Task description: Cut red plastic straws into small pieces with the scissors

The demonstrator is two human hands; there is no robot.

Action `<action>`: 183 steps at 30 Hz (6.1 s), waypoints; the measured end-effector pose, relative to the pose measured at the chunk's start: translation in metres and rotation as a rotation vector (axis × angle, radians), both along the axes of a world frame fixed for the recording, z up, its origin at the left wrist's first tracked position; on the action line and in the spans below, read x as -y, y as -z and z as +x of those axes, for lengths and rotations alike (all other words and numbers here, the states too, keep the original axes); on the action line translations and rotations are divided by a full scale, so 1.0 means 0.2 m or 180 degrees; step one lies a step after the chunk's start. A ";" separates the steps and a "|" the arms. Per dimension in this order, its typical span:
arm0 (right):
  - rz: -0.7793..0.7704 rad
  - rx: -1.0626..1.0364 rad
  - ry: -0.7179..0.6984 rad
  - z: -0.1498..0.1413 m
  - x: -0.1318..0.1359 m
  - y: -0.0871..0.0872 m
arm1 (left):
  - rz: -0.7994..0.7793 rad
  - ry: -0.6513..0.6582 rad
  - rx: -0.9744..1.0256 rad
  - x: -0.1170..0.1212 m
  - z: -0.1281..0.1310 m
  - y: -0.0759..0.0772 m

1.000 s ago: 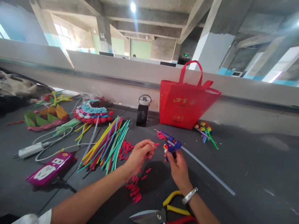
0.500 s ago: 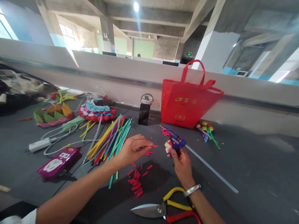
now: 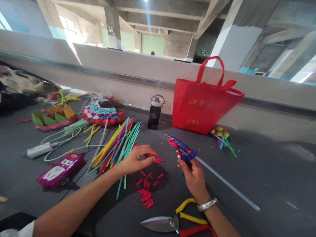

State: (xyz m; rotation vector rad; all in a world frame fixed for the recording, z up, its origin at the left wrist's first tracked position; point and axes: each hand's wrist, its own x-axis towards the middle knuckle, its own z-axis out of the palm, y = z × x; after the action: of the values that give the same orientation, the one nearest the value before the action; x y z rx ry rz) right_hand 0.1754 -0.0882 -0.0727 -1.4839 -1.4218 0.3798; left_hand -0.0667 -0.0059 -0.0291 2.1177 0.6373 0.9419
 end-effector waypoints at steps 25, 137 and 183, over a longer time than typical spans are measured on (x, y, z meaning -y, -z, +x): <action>0.0259 0.0978 -0.0606 -0.03 0.01 0.02 | -0.1413 -0.0536 0.0935 0.05 0.08 0.05; 0.0609 0.1729 -0.0267 -0.42 0.09 -0.58 | -0.2876 0.0997 0.2127 0.14 0.12 0.05; 0.1041 0.3492 0.0452 -0.46 -0.15 -0.40 | -0.3111 0.0973 0.1084 0.19 0.18 0.15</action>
State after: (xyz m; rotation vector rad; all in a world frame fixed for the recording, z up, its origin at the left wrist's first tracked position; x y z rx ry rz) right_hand 0.0843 -0.0583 0.0078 -1.5429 -2.0362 -0.8606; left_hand -0.0300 -0.0437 -0.0583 1.1084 0.4402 0.6023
